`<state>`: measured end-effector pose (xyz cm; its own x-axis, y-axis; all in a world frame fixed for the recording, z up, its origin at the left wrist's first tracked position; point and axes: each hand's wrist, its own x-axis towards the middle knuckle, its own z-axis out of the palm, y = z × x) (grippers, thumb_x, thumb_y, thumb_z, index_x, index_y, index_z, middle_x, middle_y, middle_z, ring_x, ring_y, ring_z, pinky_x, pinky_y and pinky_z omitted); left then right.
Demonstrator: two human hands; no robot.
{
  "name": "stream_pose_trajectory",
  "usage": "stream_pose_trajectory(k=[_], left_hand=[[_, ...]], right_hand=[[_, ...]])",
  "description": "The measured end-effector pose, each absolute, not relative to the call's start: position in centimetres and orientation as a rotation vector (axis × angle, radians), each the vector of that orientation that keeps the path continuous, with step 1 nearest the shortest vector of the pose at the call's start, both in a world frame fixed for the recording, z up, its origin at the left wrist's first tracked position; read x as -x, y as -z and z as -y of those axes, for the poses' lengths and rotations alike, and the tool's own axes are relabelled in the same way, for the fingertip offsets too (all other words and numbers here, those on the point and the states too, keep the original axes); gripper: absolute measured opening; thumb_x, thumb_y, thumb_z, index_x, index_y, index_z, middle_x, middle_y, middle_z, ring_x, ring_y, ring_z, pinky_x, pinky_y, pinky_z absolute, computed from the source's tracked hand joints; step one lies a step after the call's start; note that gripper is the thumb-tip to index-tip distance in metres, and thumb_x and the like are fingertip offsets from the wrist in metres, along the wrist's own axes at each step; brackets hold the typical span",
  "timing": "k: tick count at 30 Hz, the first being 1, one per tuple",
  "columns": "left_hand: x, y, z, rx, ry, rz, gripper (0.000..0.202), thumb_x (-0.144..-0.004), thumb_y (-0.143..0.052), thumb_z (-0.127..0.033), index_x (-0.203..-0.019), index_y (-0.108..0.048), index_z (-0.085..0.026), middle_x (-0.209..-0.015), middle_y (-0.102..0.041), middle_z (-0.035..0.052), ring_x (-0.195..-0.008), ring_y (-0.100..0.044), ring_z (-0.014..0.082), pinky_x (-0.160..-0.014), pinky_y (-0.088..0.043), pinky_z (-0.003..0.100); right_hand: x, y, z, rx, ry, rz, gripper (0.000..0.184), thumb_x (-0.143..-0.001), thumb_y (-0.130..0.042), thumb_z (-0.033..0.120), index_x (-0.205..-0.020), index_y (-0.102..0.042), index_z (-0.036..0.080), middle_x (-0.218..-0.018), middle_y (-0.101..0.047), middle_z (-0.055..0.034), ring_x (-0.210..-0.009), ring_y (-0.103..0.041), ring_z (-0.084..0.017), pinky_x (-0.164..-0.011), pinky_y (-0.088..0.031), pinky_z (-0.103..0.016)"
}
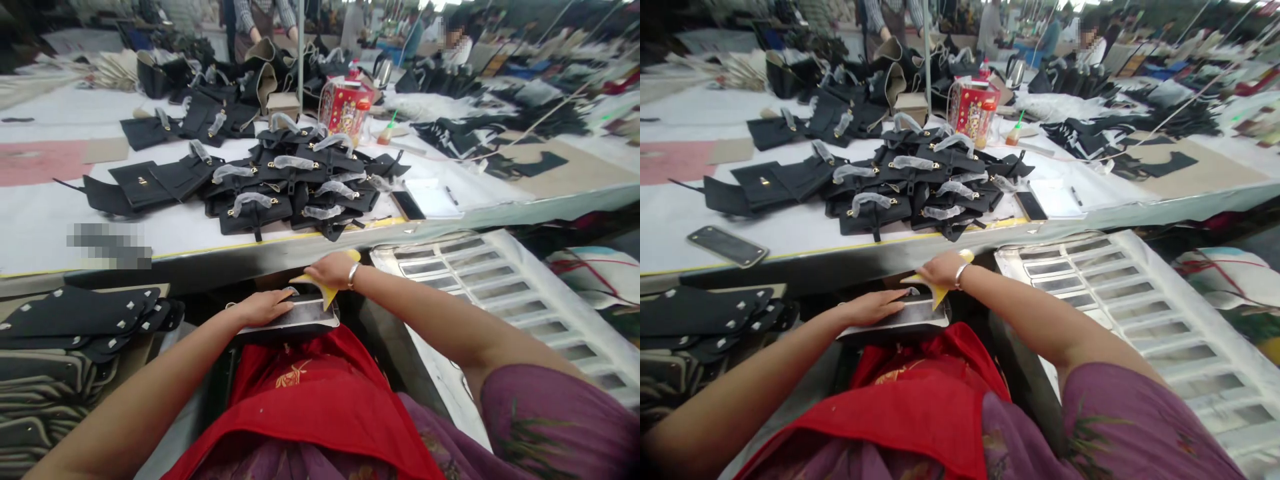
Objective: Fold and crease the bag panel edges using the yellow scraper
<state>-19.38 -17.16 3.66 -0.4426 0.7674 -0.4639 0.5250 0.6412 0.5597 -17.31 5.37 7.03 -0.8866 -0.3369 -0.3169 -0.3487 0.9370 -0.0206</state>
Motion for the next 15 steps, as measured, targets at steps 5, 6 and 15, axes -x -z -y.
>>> stream_pose_trajectory(k=[5, 6, 15], left_hand=[[16.3, -3.9, 15.3, -1.207, -0.401, -2.281, 0.058, -0.089, -0.028, -0.050, -0.137, -0.033, -0.017, -0.143, -0.033, 0.0096, -0.130, -0.031, 0.0228, -0.106, -0.022, 0.034], [15.8, -3.8, 14.5, -1.243, -0.388, -2.289, 0.061, -0.088, -0.029, -0.053, -0.137, -0.032, -0.017, -0.143, -0.032, 0.0103, -0.130, -0.031, 0.0246, -0.106, -0.022, 0.037], [13.5, -4.0, 11.1, -1.357, -0.306, -2.350, 0.105, -0.060, -0.054, -0.073, -0.141, -0.020, -0.016, -0.146, -0.021, 0.0171, -0.131, -0.024, 0.0344, -0.105, -0.020, 0.048]], right_hand=[[13.8, -9.1, -11.8, 0.083, -0.044, -2.888, 0.062, -0.096, -0.013, 0.046, -0.096, -0.064, 0.012, -0.093, -0.065, -0.0147, -0.088, -0.059, -0.021, -0.074, -0.037, -0.030], [12.8, -8.8, -12.4, 0.069, -0.043, -2.883, 0.062, -0.096, -0.012, 0.045, -0.096, -0.064, 0.011, -0.090, -0.065, -0.0146, -0.086, -0.059, -0.020, -0.073, -0.037, -0.029], [6.3, -3.2, -11.7, -0.152, 0.261, -2.782, 0.056, -0.094, -0.014, 0.039, -0.096, -0.064, 0.014, -0.094, -0.066, -0.0130, -0.087, -0.061, -0.022, -0.074, -0.043, -0.030]])
